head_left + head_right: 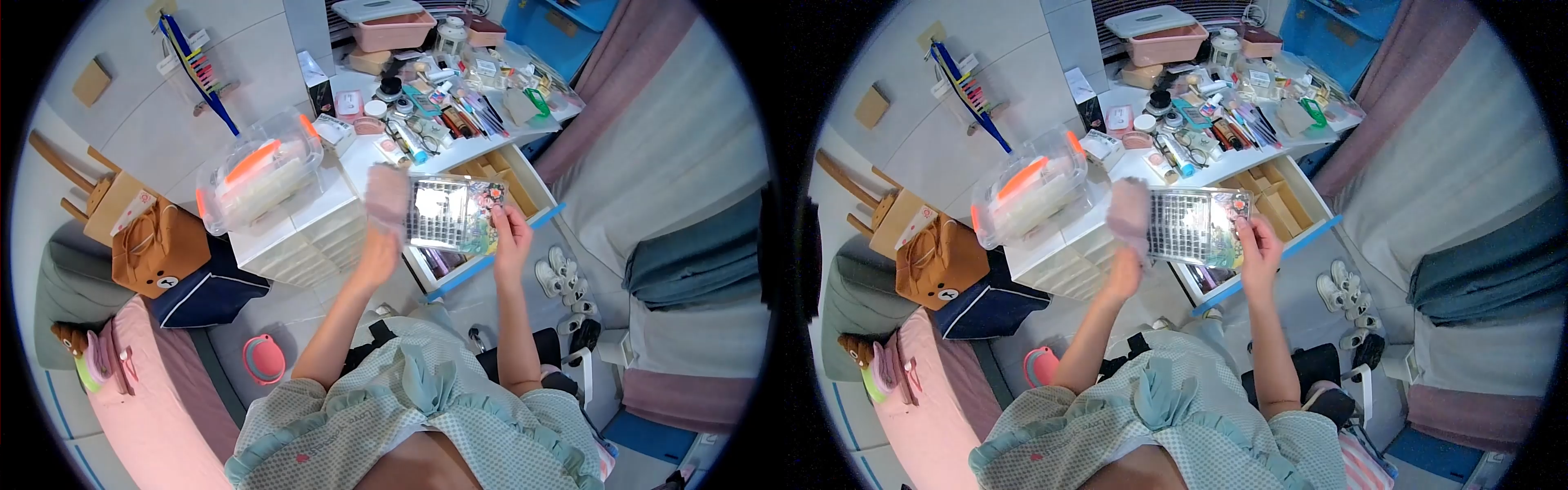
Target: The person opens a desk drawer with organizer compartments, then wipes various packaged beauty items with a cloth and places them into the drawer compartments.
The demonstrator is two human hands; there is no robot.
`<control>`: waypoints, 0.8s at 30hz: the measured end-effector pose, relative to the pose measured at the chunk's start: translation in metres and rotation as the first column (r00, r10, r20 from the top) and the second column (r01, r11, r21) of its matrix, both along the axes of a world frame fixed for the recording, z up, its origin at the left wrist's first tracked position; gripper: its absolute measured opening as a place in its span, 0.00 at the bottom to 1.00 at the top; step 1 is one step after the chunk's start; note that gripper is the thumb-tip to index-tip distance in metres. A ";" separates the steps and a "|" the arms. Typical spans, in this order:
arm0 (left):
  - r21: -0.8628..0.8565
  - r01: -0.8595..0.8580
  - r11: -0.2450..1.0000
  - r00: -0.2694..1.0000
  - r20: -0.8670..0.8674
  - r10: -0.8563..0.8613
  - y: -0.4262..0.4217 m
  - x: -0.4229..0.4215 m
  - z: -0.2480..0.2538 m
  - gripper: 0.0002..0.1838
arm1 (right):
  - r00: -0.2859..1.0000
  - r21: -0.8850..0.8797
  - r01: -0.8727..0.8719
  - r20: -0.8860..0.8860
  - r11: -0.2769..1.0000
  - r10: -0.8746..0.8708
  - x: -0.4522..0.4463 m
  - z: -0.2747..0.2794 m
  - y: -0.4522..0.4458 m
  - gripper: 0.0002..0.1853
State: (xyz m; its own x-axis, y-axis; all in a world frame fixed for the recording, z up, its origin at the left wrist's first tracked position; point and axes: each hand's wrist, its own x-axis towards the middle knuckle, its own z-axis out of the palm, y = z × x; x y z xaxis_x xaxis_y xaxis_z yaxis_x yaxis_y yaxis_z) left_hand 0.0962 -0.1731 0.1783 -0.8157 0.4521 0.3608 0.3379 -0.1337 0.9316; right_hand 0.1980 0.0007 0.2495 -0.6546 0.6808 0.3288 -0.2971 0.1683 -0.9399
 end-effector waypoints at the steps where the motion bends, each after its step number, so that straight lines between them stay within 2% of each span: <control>1: -0.099 -0.022 0.995 0.976 -0.216 0.000 0.001 -0.001 0.002 0.38 | 1.000 -0.066 -0.016 0.012 0.998 0.017 0.000 0.006 -0.007 0.06; 2: -0.192 -0.030 0.981 0.955 -0.296 -0.029 0.001 -0.001 0.005 0.39 | 0.999 -0.131 -0.033 0.023 0.991 0.036 0.001 0.009 -0.011 0.06; 4: -0.369 -0.072 0.927 0.892 -0.440 -0.105 0.000 0.003 0.033 0.41 | 0.998 -0.120 -0.048 0.037 0.992 0.053 -0.002 0.005 -0.015 0.06; 7: -0.209 0.069 0.976 0.947 -0.295 -0.130 0.020 0.026 0.029 0.39 | 0.995 -0.083 -0.070 0.062 0.994 0.076 -0.006 -0.005 -0.023 0.06; 10: -0.435 -0.075 0.897 0.711 -0.654 -0.258 0.027 0.037 0.033 0.37 | 1.000 -0.132 -0.009 0.010 0.991 0.010 -0.013 -0.018 -0.026 0.06; 11: -0.397 -0.043 0.917 0.749 -0.620 -0.233 0.028 0.041 0.036 0.34 | 0.999 -0.118 -0.024 0.019 0.993 0.026 -0.012 -0.019 -0.026 0.06; 14: -0.402 -0.132 0.906 0.816 -0.563 -0.131 0.030 0.030 0.036 0.32 | 0.995 -0.078 -0.048 0.078 0.996 0.054 -0.008 -0.018 -0.024 0.07; 16: -0.393 -0.215 0.894 0.784 -0.615 -0.082 0.031 0.024 0.042 0.33 | 0.986 -0.065 -0.056 0.155 0.996 0.065 -0.006 -0.017 -0.026 0.07; 17: -0.388 -0.258 0.885 0.766 -0.640 -0.057 0.030 0.023 0.045 0.33 | 0.991 -0.092 -0.046 0.123 0.995 0.057 -0.008 -0.014 -0.029 0.08; 20: -0.344 -0.141 0.928 0.830 -0.552 -0.078 0.034 0.033 0.048 0.34 | 1.000 -0.184 0.011 0.016 0.983 -0.008 -0.018 -0.019 -0.032 0.08; 21: -0.410 -0.133 0.902 0.780 -0.605 -0.160 0.034 0.039 0.056 0.34 | 1.000 -0.194 0.003 0.016 0.981 0.000 -0.018 -0.020 -0.033 0.08; 24: -0.292 -0.049 0.955 0.861 -0.498 -0.108 0.041 0.048 0.048 0.33 | 0.998 -0.182 -0.006 0.060 0.983 0.018 -0.012 -0.025 -0.030 0.08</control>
State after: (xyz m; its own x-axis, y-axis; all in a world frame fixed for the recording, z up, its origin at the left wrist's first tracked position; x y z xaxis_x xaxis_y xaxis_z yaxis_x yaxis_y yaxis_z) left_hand 0.1444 -0.1325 0.2262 -0.5413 0.6196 0.5684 0.7695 0.0925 0.6319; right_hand 0.1858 -0.0288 0.2244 -0.6781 0.7175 0.1596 -0.2388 -0.0098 -0.9710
